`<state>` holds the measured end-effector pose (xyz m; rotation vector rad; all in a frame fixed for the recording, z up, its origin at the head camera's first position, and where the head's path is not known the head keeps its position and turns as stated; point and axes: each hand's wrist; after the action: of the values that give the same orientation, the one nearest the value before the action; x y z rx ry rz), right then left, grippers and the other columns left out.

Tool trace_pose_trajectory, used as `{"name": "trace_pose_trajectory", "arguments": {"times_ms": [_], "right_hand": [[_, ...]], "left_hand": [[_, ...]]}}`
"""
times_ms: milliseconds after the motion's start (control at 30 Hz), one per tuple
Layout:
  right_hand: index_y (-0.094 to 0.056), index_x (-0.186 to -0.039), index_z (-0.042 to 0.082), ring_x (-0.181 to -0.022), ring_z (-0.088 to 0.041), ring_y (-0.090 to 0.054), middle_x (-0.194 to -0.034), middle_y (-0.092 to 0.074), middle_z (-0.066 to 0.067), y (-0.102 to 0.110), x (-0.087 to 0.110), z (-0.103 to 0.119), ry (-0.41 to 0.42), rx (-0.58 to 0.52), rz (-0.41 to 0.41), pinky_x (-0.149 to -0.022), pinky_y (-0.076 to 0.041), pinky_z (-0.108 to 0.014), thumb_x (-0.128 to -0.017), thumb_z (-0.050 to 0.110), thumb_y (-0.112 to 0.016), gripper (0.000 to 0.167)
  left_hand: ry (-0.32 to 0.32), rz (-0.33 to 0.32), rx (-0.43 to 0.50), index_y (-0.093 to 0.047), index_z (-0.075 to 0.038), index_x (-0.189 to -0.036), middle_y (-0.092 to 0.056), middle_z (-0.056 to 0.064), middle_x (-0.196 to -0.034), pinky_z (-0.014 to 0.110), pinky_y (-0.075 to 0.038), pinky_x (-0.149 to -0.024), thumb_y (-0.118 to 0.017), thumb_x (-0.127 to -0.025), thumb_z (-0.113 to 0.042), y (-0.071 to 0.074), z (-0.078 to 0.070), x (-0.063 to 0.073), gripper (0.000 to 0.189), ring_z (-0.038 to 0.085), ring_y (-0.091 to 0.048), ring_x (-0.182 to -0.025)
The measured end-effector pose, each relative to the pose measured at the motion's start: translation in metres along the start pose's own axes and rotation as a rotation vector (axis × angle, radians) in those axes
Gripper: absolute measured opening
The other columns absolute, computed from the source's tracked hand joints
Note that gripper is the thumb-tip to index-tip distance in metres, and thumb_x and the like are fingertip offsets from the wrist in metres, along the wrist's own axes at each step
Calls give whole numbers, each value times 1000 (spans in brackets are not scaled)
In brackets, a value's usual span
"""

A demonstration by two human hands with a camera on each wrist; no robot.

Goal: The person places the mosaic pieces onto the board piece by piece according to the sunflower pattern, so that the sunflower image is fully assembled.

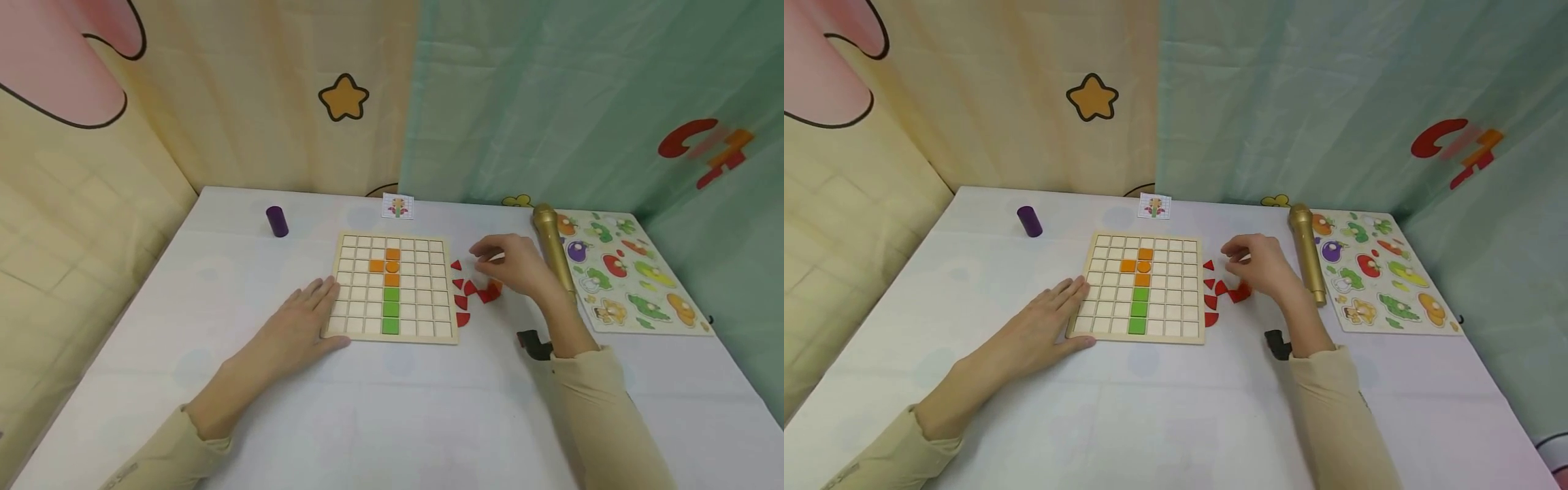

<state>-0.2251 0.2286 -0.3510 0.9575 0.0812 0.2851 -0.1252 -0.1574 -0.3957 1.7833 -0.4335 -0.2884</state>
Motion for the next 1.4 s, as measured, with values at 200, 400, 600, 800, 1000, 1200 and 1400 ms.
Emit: {"name": "trace_pose_trajectory", "arguments": {"times_ms": [200, 400, 600, 800, 1000, 1200, 1400], "right_hand": [[-78, -116, 4, -97, -27, -67, -105, -76, -10, 8, 9, -19, -12, 60, 81, -88, -59, -39, -92, 6, -79, 24], [-78, -114, 4, -99, -26, -67, -108, -77, -10, 16, 11, -25, -10, 60, 156, -91, -61, -42, -90, 6, -82, 24], [-77, -115, 4, -101, -28, -66, -110, -76, -13, 18, 14, -31, -44, 55, 169, -91, -61, -42, -90, 5, -82, 25], [-75, -112, 4, -100, -30, -63, -107, -73, -13, 13, 13, -28, -83, 73, 154, -90, -60, -40, -88, 7, -84, 25], [-75, -110, 7, -99, -27, -63, -105, -72, -9, 8, 11, -28, -66, 102, 140, -90, -58, -40, -87, 10, -85, 25], [-78, -108, 8, -97, -26, -64, -102, -73, -8, 7, 11, -28, -42, 106, 136, -88, -59, -39, -87, 8, -85, 21], [-77, -106, 8, -96, -26, -63, -98, -73, -7, 7, 10, -32, -14, 138, 87, -85, -58, -39, -87, 13, -86, 21]], "left_hand": [[9, -2, -1, -30, 4, -163, -28, 21, -171, 63, -28, -126, -71, -98, -51, 0, 2, 1, 95, 43, -27, -159], [5, -7, 3, -30, 4, -163, -29, 22, -171, 63, -28, -126, -71, -98, -52, -2, 5, 3, 95, 44, -27, -159], [-13, -20, 1, -31, 5, -162, -29, 23, -171, 64, -29, -125, -71, -98, -53, -3, 6, 3, 95, 44, -28, -158], [-10, -21, 0, -31, 4, -163, -29, 22, -171, 63, -29, -126, -71, -98, -54, -4, 5, 2, 96, 44, -28, -159], [-7, -18, -1, -31, 5, -163, -29, 22, -171, 63, -29, -126, -72, -97, -53, -3, 4, 1, 96, 44, -28, -158], [-6, -15, 3, -30, 4, -163, -28, 22, -171, 63, -28, -126, -72, -97, -53, -3, 3, 0, 96, 43, -27, -159], [-17, -26, 2, -32, 5, -162, -30, 22, -171, 63, -29, -126, -71, -98, -51, -4, 3, 1, 94, 43, -29, -158]]}}
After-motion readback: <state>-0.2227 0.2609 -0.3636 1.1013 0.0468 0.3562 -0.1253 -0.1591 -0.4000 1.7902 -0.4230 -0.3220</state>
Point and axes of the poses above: each hand's wrist, its own x-axis away from the middle knuckle, its own y-axis out of the back of the hand, z = x × y
